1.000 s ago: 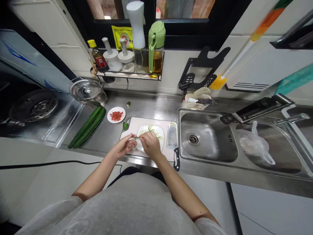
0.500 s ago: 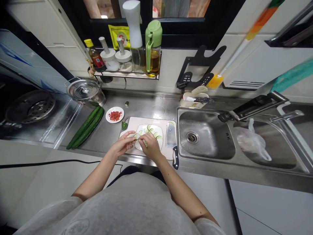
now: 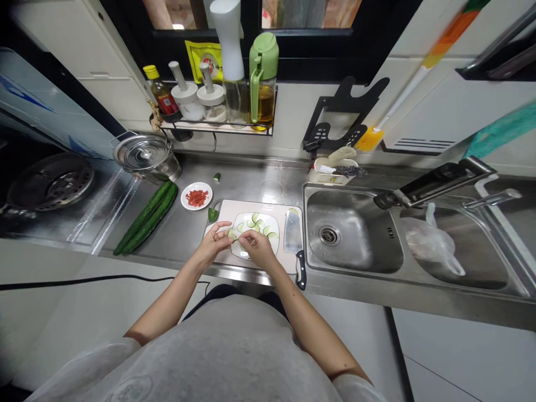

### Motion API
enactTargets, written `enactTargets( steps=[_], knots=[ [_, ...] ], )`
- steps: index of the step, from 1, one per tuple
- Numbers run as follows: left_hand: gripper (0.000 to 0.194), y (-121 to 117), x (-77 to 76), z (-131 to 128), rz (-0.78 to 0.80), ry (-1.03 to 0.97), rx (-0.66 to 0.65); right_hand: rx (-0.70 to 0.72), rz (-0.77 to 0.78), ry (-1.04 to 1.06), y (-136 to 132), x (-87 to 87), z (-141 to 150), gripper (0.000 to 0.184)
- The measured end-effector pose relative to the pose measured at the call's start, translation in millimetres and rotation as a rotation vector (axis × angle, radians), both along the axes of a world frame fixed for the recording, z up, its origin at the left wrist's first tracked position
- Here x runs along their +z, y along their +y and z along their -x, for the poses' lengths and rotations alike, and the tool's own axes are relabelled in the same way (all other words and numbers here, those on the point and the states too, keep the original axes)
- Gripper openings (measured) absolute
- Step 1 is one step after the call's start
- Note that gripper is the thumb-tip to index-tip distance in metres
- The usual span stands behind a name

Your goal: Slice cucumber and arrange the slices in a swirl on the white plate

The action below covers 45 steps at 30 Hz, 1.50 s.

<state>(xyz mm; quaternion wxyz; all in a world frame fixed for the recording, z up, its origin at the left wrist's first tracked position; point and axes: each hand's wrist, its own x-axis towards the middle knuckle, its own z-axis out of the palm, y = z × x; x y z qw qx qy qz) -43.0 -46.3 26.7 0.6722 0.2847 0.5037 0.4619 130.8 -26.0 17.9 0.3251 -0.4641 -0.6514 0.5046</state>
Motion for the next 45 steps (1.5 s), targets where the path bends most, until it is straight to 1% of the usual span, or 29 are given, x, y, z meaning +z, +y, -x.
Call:
enactTargets(
  steps=[2, 6, 12, 19, 24, 27, 31, 35, 39, 42, 45],
  knots=[
    [0.065, -1.1, -6.9, -0.8, -0.05, 0.019, -0.004, 0.016, 0.021, -0.015, 2.5, -4.1, -2.0, 0.018],
    [0.059, -1.7, -23.5, -1.7, -0.125, 0.085, 0.001, 0.037, 0.004, -0.096, 10.1, -16.9, -6.0, 0.017],
    [0.054, 5.1, -47.3, -2.1, -0.165, 0.243, 0.015, 0.079, -0.043, -0.26, 28.7, -32.9, -6.2, 0.014],
    [0.046, 22.1, -67.9, 0.5, -0.17, 0.42, 0.013, 0.167, -0.08, -0.537, 53.9, -38.9, 0.6, 0.015],
    [0.04, 30.4, -77.8, 5.1, -0.177, 0.546, -0.016, 0.245, -0.144, -0.724, 62.4, -39.5, 4.6, 0.017],
    [0.035, 31.6, -80.3, 8.0, -0.18, 0.635, -0.063, 0.28, -0.204, -0.785, 64.0, -40.5, 6.0, 0.021],
    [0.033, 31.8, -79.9, 9.0, -0.191, 0.779, -0.131, 0.332, -0.254, -0.82, 65.7, -42.6, 6.6, 0.024],
    [0.031, 32.7, -74.9, 6.6, -0.266, 0.956, -0.208, 0.358, -0.307, -0.865, 68.4, -44.9, 7.7, 0.025],
    [0.027, 32.6, -67.0, 4.4, -0.294, 1.115, -0.305, 0.378, -0.352, -0.909, 71.4, -46.6, 10.0, 0.025],
    [0.025, 32.4, -63.3, 3.9, -0.303, 1.195, -0.356, 0.392, -0.375, -0.928, 73.4, -46.7, 11.6, 0.025],
    [0.023, 32.7, -62.6, 3.6, -0.3, 1.249, -0.393, 0.411, -0.385, -0.939, 75.1, -46.0, 12.6, 0.026]
  ],
)
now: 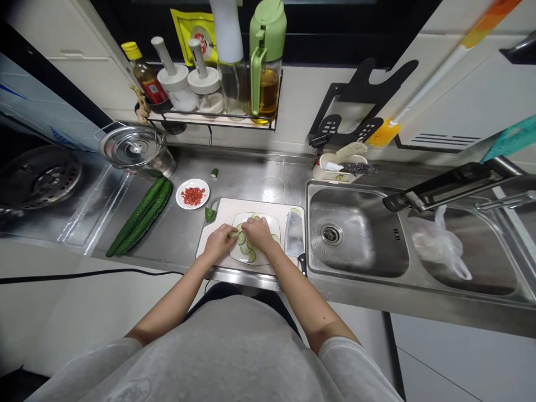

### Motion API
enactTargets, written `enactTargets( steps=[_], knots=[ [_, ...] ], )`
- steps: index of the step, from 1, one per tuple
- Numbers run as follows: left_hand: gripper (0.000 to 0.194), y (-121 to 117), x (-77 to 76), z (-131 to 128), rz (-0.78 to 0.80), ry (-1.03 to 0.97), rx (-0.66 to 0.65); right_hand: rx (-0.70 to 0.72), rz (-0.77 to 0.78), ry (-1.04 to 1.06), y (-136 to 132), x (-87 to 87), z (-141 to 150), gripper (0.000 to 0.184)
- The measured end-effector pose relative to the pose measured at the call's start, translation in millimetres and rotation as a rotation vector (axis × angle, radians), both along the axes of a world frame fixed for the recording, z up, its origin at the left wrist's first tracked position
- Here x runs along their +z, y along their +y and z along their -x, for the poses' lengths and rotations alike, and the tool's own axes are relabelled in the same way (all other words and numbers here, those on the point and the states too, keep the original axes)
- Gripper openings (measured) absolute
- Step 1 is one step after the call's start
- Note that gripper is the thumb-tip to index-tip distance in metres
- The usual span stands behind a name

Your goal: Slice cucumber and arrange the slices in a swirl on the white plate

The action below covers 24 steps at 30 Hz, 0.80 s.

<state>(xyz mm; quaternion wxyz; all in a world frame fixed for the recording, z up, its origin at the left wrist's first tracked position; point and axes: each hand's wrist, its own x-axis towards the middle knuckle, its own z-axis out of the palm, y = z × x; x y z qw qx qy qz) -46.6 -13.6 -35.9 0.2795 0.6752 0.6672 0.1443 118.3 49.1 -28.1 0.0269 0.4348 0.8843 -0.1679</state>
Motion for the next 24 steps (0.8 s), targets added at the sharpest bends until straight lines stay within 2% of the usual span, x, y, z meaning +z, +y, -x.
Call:
enactTargets(
  steps=[24],
  knots=[
    [0.022, 0.6, 0.0, 1.2, 0.018, 0.027, -0.002, 0.007, -0.005, 0.0, 2.7, -4.4, 4.6, 0.026]
  ],
)
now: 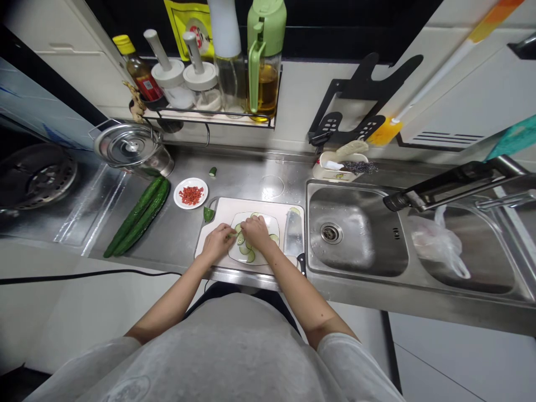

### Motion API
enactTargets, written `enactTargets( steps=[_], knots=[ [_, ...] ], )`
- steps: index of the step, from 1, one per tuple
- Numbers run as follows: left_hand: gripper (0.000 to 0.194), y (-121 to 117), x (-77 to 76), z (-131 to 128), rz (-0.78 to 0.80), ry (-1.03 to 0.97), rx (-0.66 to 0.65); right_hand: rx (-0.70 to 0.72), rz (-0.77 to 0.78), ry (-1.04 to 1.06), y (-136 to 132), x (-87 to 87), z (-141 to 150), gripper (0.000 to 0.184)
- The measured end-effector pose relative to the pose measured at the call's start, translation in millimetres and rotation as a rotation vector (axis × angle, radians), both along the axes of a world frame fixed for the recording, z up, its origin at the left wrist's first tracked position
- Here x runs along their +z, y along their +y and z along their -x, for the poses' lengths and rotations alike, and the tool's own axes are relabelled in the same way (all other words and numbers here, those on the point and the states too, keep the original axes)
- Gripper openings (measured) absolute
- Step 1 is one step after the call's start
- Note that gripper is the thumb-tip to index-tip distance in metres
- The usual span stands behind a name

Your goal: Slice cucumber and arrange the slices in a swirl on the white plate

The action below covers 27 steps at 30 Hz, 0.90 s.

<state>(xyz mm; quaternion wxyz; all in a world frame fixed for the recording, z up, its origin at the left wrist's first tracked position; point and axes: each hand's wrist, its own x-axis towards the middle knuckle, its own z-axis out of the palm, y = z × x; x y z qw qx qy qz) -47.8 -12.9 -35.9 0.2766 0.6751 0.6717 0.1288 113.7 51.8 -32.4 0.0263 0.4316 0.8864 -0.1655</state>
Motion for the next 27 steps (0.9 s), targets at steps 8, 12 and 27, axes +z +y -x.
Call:
enactTargets(
  steps=[8, 12, 27],
  knots=[
    [0.023, 0.0, -5.1, 0.8, -0.015, 0.014, -0.01, -0.012, -0.022, 0.008, -1.0, -3.3, -0.4, 0.021],
    [0.022, 0.1, -6.7, 0.7, -0.022, 0.033, -0.017, -0.009, -0.039, 0.003, -1.6, -4.1, -0.8, 0.021],
    [0.024, -1.7, 0.9, 0.3, -0.145, 0.063, -0.057, -0.215, -0.022, 0.235, 7.5, 11.0, -22.8, 0.022]
  ],
)
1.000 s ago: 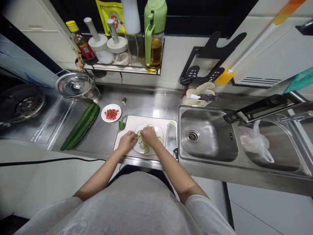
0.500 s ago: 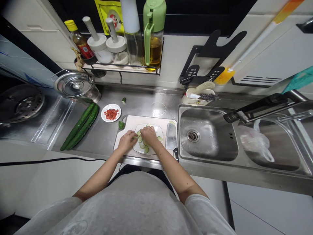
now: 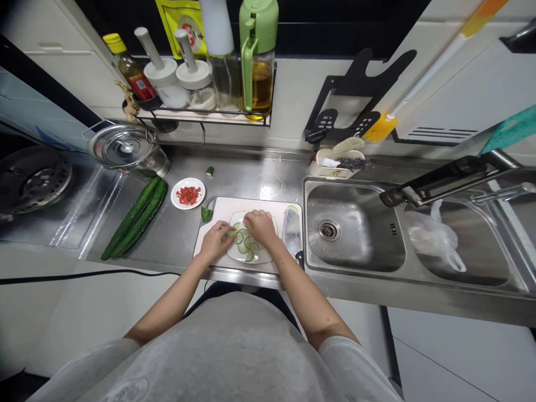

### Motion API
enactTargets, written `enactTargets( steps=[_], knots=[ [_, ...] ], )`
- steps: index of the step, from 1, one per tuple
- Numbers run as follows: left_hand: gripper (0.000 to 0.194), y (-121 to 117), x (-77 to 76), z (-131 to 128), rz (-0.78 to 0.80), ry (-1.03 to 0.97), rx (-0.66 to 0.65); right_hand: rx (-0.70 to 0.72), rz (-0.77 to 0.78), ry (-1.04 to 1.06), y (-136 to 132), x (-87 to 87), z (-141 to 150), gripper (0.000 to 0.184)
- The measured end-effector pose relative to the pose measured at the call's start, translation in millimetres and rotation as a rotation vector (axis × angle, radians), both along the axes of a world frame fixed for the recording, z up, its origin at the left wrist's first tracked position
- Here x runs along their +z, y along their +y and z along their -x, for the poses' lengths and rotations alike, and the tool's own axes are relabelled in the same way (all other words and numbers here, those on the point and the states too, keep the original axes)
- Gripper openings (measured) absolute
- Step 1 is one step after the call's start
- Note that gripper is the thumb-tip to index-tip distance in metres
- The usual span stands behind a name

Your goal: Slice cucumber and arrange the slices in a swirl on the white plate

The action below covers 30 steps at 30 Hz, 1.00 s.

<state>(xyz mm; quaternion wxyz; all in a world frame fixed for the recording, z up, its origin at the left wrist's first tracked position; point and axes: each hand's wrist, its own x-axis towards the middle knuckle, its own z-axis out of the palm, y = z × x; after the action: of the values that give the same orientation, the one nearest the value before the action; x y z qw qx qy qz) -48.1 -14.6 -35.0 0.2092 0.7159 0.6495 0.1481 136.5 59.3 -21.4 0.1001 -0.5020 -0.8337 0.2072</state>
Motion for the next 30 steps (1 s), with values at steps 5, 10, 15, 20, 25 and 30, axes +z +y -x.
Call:
enactTargets(
  steps=[5, 10, 15, 20, 25, 30],
  knots=[
    [0.029, 1.7, -5.2, 1.6, -0.069, 0.007, -0.057, -0.252, -0.072, 0.164, 5.3, 8.2, -49.0, 0.021],
    [0.03, 1.5, -7.7, -7.8, -0.127, -0.015, -0.031, -0.264, 0.015, 0.075, -18.1, 1.4, -69.8, 0.017],
    [0.035, -5.8, -4.4, -40.1, -0.115, -0.014, -0.238, -0.31, 0.167, -0.048, -46.3, -8.1, -61.4, 0.021],
    [0.042, -8.3, -7.1, -68.8, -0.098, 0.073, -0.33, -0.412, 0.234, -0.109, -58.3, -14.6, -53.4, 0.023],
    [0.038, -4.7, -12.7, -76.7, -0.073, 0.118, -0.336, -0.416, 0.247, -0.142, -60.0, -17.7, -55.5, 0.023],
    [0.035, -3.9, -14.8, -77.1, -0.068, 0.117, -0.347, -0.416, 0.255, -0.129, -59.7, -17.6, -57.8, 0.022]
  ],
)
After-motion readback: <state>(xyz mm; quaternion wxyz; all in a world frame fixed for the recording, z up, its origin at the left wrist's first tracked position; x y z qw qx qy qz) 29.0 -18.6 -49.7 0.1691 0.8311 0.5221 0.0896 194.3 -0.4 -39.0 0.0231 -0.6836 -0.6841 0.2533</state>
